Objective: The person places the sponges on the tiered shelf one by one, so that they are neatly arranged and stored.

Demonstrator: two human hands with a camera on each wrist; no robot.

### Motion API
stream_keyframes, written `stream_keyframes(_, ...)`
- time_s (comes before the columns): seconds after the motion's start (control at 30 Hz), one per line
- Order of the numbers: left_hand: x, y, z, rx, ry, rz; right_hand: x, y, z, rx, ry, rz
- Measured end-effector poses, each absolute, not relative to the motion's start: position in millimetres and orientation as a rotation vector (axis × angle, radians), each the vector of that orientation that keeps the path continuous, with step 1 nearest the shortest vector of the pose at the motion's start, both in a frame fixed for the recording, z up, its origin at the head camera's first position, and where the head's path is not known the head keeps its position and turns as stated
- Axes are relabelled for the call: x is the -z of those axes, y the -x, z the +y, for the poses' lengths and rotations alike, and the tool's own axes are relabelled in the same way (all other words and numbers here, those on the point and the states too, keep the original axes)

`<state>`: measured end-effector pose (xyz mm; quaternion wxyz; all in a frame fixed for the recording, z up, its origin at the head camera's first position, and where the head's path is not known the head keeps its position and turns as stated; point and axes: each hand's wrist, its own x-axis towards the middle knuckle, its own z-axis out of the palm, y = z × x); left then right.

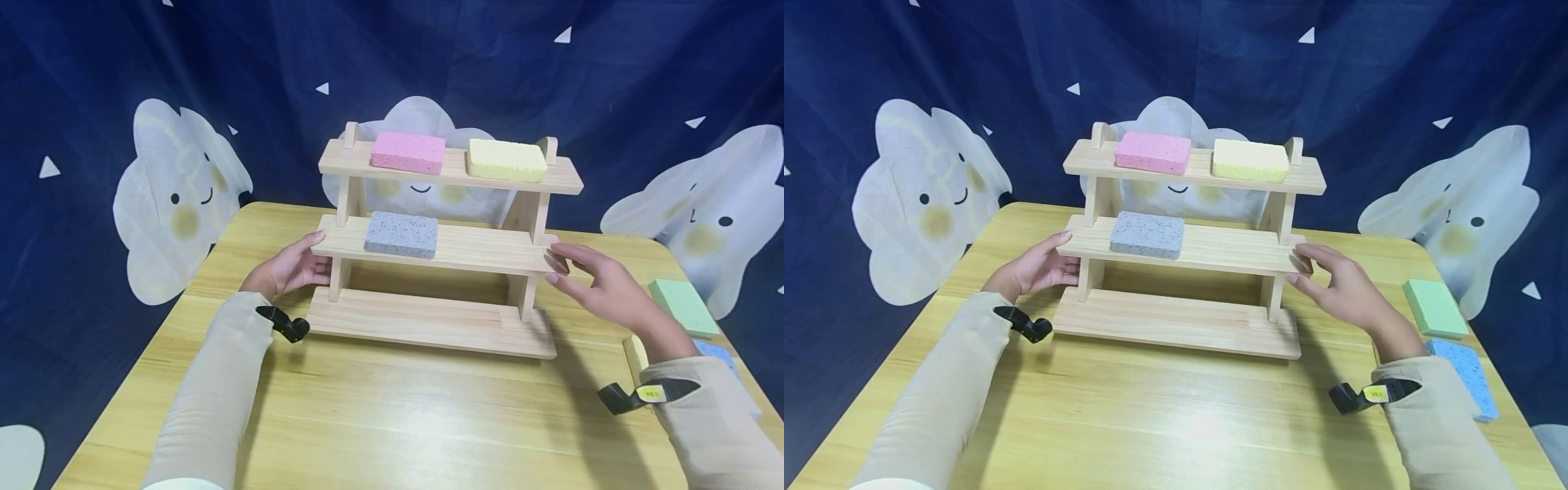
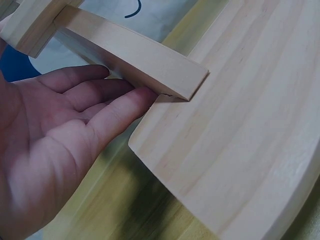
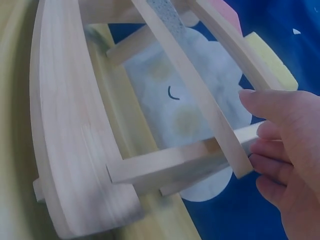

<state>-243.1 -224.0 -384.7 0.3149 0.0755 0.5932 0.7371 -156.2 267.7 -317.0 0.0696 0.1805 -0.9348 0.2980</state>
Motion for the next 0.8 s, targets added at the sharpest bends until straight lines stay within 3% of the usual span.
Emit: stream_keyframes(0.8,384.1,243.4,-224.6,-1.913,-0.184,1.594,336.4,129.6,312.2,-0.950,-0.058,-2.953)
